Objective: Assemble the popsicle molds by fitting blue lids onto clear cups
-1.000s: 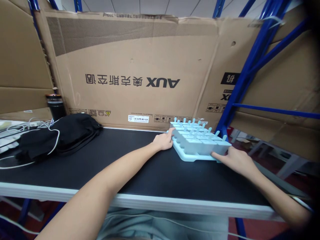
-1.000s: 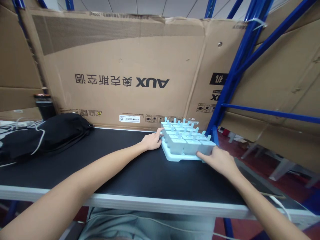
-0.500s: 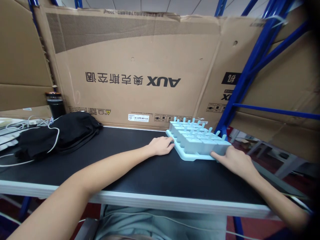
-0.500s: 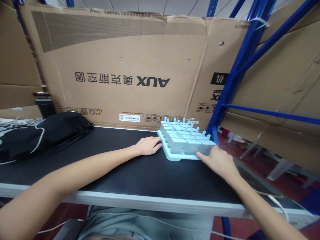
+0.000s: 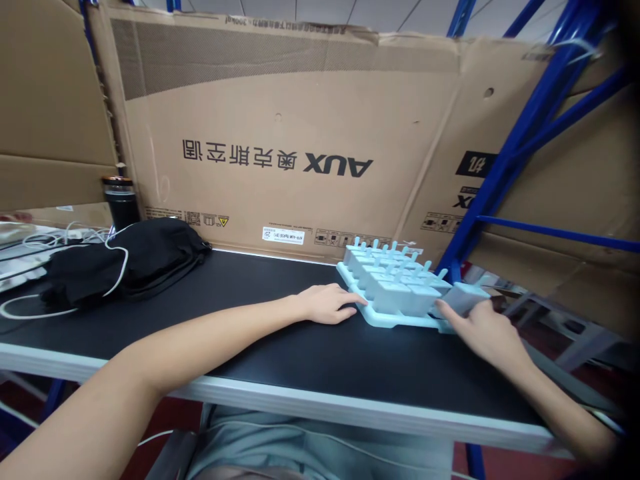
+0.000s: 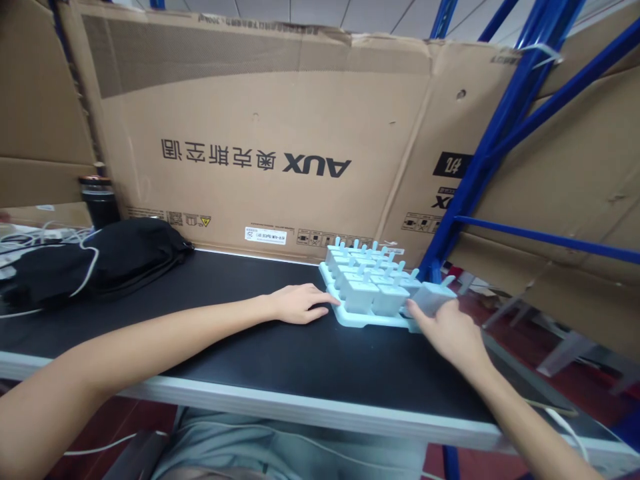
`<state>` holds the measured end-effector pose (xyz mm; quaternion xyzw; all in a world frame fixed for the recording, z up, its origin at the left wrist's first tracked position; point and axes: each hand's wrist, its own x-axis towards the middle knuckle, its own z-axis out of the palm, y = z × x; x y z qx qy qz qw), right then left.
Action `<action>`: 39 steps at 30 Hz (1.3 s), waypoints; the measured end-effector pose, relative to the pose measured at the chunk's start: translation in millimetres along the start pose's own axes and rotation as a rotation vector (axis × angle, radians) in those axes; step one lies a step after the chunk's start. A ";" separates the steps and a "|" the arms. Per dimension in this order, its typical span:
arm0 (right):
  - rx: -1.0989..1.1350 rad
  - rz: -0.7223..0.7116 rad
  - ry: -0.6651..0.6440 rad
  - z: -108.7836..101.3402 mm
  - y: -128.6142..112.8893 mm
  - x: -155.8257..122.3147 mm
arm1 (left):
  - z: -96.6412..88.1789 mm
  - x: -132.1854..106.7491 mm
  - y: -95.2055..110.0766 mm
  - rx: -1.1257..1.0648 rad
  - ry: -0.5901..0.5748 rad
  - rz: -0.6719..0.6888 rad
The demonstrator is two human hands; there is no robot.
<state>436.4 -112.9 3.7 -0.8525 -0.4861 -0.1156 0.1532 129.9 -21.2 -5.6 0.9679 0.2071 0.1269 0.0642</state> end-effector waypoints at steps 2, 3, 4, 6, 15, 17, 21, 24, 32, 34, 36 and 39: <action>0.111 0.035 -0.022 -2.8 2.7 0.5 | 0.9 0.4 -0.6 -0.009 0.001 -0.001; 0.156 0.046 -0.016 -5.6 3.0 0.5 | 1.7 0.8 -0.9 -0.011 0.000 0.004; 0.195 0.060 0.023 -9.6 2.4 0.2 | 2.5 1.0 -1.4 -0.012 -0.004 0.012; 0.278 0.093 0.139 -20.7 -2.1 -1.6 | 3.4 -0.6 -3.5 -0.013 -0.014 0.041; 0.490 -0.262 0.132 -88.4 -98.3 -37.2 | -26.2 -77.2 -81.9 0.084 0.054 -0.138; 0.318 -0.455 -0.009 -87.2 -139.4 -41.1 | -34.9 -96.4 -111.0 0.141 0.054 -0.256; -0.134 -0.715 -0.252 -53.8 -222.6 -33.4 | -43.2 -116.7 -147.8 0.179 0.108 -0.468; -0.319 -0.688 -0.398 -25.7 -264.9 -17.5 | -42.1 -117.7 -154.0 0.188 0.114 -0.474; -0.431 -0.618 -0.471 -29.4 -281.1 13.0 | -37.9 -112.9 -154.8 0.207 0.083 -0.414; -0.428 -0.649 -0.422 -31.6 -284.4 13.9 | -38.0 -113.2 -154.5 0.212 0.084 -0.416; -0.408 -0.676 -0.354 -30.0 -291.6 14.2 | -38.0 -113.5 -153.6 0.219 0.085 -0.423; -0.353 -0.697 -0.279 -24.9 -305.3 14.8 | -37.3 -113.3 -153.0 0.226 0.089 -0.419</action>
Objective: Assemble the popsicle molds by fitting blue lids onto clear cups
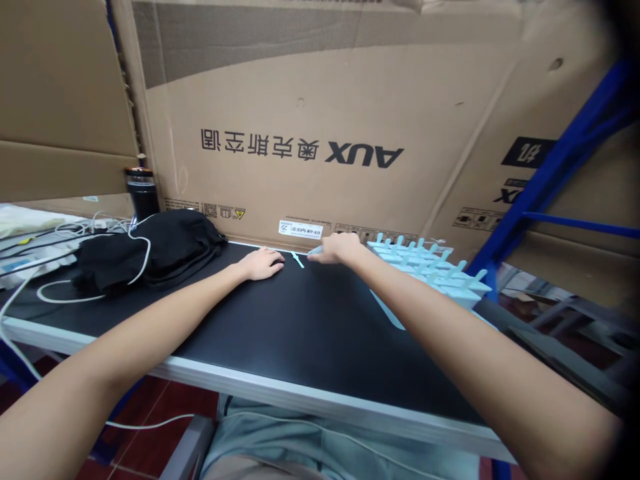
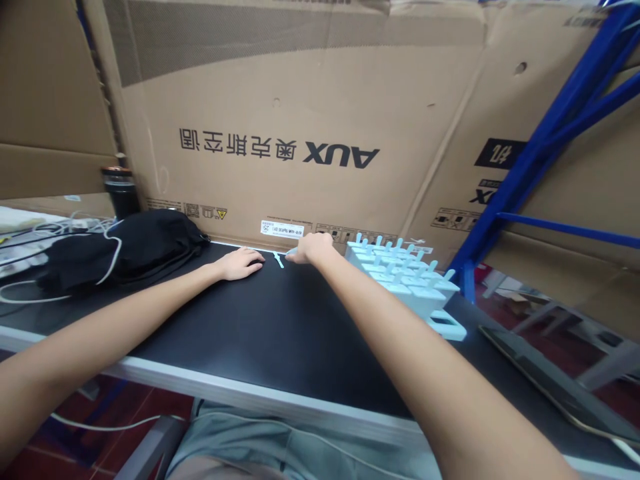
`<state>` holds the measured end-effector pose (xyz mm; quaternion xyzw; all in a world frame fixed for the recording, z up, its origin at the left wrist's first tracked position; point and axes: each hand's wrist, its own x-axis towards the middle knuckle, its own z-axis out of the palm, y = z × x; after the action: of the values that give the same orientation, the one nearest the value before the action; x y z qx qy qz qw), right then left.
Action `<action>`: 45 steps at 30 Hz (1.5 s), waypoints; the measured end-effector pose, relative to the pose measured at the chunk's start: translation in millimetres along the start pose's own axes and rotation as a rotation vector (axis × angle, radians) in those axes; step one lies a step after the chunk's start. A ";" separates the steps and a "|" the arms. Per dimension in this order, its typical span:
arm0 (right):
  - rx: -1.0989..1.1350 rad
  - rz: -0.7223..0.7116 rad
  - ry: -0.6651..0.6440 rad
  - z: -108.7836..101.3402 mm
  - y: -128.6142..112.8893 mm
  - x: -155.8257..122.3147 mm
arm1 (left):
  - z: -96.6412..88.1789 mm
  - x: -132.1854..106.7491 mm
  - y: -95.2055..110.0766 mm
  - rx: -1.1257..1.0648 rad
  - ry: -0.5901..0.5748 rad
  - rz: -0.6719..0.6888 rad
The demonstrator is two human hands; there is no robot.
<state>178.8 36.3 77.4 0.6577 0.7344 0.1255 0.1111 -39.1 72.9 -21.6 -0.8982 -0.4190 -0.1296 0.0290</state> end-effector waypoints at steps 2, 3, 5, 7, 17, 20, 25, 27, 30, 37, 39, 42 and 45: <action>0.038 0.007 0.039 -0.6 -5.0 4.1 | 0.8 0.6 -0.1 0.000 0.003 0.005; 0.059 0.016 0.053 -0.6 -6.2 4.3 | 1.2 1.0 -0.1 0.000 0.004 0.004; 0.083 0.029 0.061 0.6 -5.8 0.5 | 1.6 1.6 0.2 0.000 0.000 0.004; 0.080 0.010 0.049 5.2 -2.2 -7.9 | 1.1 1.6 1.5 -0.006 -0.003 -0.004; 0.274 -0.014 0.118 87.0 29.1 -34.0 | -1.2 4.0 14.3 -0.029 -0.012 0.042; 0.353 -0.048 0.095 97.0 39.1 -38.9 | 0.5 6.6 17.1 -0.011 -0.044 0.061; 0.505 -0.415 0.095 91.1 35.6 -54.3 | -1.5 0.3 28.7 -0.120 -0.020 0.052; 0.540 -0.511 0.164 88.6 23.9 -57.5 | -2.7 -1.9 35.4 -0.235 0.038 0.140; 0.538 -0.571 0.329 85.0 7.9 -58.5 | -5.0 0.3 42.1 -0.345 0.123 0.282; 0.440 -0.474 0.814 62.7 29.5 -64.2 | -18.3 3.7 10.3 -0.199 0.104 0.263; 0.445 -0.295 1.005 58.7 39.7 -68.6 | -18.3 -2.0 -9.0 -0.135 0.106 0.146; 0.409 0.005 1.224 62.5 50.2 -78.3 | -11.2 -11.0 -37.0 -0.057 0.134 -0.031; 0.298 0.057 1.269 74.5 61.6 -95.3 | 0.2 -14.2 -56.2 -0.012 0.136 -0.123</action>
<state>271.5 -49.3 27.2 0.4834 0.6491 0.3894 -0.4397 -90.5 98.7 -28.6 -0.8600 -0.4697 -0.1943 0.0439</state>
